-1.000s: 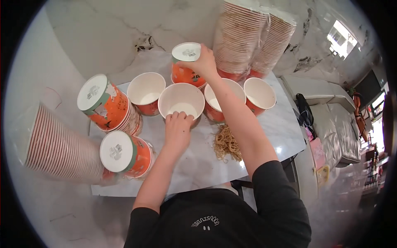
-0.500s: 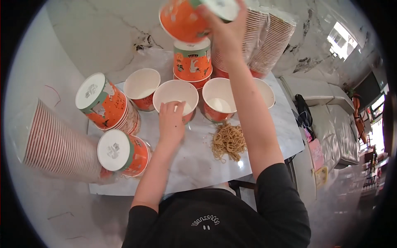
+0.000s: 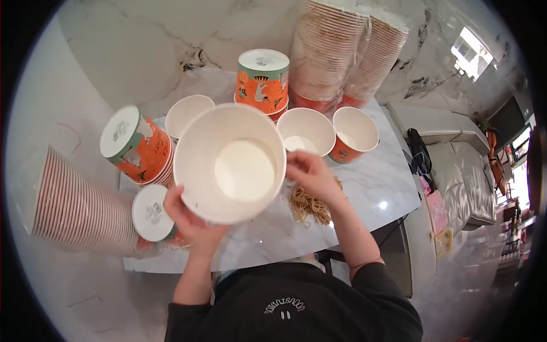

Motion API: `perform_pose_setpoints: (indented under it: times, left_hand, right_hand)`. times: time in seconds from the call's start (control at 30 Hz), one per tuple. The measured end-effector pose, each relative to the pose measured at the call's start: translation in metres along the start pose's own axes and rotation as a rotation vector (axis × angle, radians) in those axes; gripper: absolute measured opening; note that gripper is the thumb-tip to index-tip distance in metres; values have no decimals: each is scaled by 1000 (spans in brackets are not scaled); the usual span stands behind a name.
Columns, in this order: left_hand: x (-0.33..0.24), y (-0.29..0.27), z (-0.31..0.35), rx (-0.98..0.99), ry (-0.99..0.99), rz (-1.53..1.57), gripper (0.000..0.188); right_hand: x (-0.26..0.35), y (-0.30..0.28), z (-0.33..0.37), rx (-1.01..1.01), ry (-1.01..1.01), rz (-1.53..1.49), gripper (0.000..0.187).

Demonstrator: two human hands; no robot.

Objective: Tying strings through pre-punched holes in paper cups to create handles.

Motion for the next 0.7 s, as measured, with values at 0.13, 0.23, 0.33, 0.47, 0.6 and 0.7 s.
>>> perform_pose_setpoints:
  times: [0.13, 0.23, 0.33, 0.47, 0.6, 0.7]
  left_hand:
    - [-21, -44, 37, 215, 21, -68, 99]
    - [-40, -44, 60, 509, -362, -110, 89]
    - [-29, -31, 76, 531, -428, -309, 88]
    - [-1, -19, 83, 302, -513, -314, 82]
    - [22, -6, 71, 158, -535, -185, 76]
    - [24, 8, 51, 183, -472, -237, 77]
  right_hand:
    - [65, -2, -78, -354, -556, 417, 58]
    - [71, -25, -180, -427, -784, 597, 106]
    - [61, -23, -226, -621, -638, 708, 113]
    - [86, -18, -246, -298, -403, 672, 130]
    - [128, 3, -231, -496, -901, 550, 111]
    - [165, 14, -189, -560, -1128, 420, 106]
Point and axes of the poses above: each hand's wrist, its own z-axis away from the middle knuckle, its own y-axis out of the palm, x = y × z, the point moved 1 cm from there along -z, towards the middle knuckle, and after that the axes turned 12 degrees about -z, right-handed, at the moved point
